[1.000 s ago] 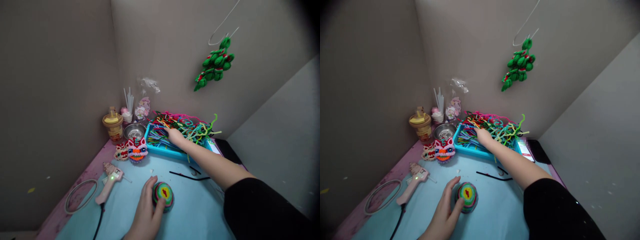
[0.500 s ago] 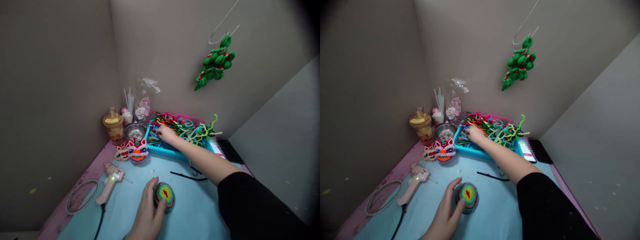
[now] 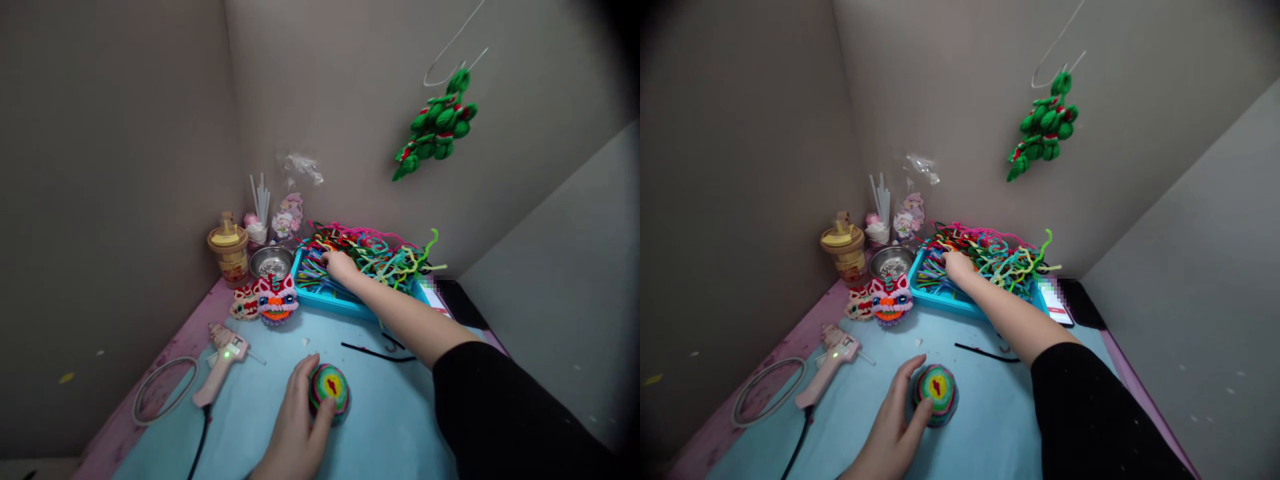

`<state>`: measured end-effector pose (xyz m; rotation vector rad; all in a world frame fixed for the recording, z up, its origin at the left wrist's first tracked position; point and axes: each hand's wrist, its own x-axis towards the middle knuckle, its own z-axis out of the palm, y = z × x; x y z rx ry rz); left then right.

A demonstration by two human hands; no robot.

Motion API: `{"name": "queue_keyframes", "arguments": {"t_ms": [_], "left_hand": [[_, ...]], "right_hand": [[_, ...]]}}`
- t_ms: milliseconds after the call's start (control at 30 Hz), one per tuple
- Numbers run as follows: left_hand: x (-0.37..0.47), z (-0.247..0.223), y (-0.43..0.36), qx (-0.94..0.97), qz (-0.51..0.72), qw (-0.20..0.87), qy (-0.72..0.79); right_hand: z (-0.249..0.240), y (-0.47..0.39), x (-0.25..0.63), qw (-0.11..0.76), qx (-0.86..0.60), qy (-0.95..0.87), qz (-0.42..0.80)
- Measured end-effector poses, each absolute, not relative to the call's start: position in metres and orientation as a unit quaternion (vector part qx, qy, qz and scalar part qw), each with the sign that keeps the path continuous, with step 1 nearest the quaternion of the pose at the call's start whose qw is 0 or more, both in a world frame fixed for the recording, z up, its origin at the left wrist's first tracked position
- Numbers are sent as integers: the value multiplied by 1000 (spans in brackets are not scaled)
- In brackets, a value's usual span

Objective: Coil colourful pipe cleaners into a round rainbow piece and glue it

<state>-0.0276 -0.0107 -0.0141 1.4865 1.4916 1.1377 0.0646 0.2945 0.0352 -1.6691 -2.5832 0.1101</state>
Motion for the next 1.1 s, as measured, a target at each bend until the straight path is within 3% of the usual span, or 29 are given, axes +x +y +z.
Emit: {"name": "queue_keyframes", "arguments": {"t_ms": [300, 633, 867, 1100], "left_hand": [[-29, -14, -10, 565, 463, 361, 580], [-31, -13, -11, 573, 453, 367, 576], [-29, -11, -11, 580, 458, 368, 564], [-30, -11, -11, 568, 462, 371, 571]], "right_hand": [[34, 298, 48, 38, -527, -847, -49], [25, 319, 46, 52, -539, -840, 38], [23, 331, 68, 207, -502, -834, 97], [22, 322, 67, 106, -460, -880, 41]]}}
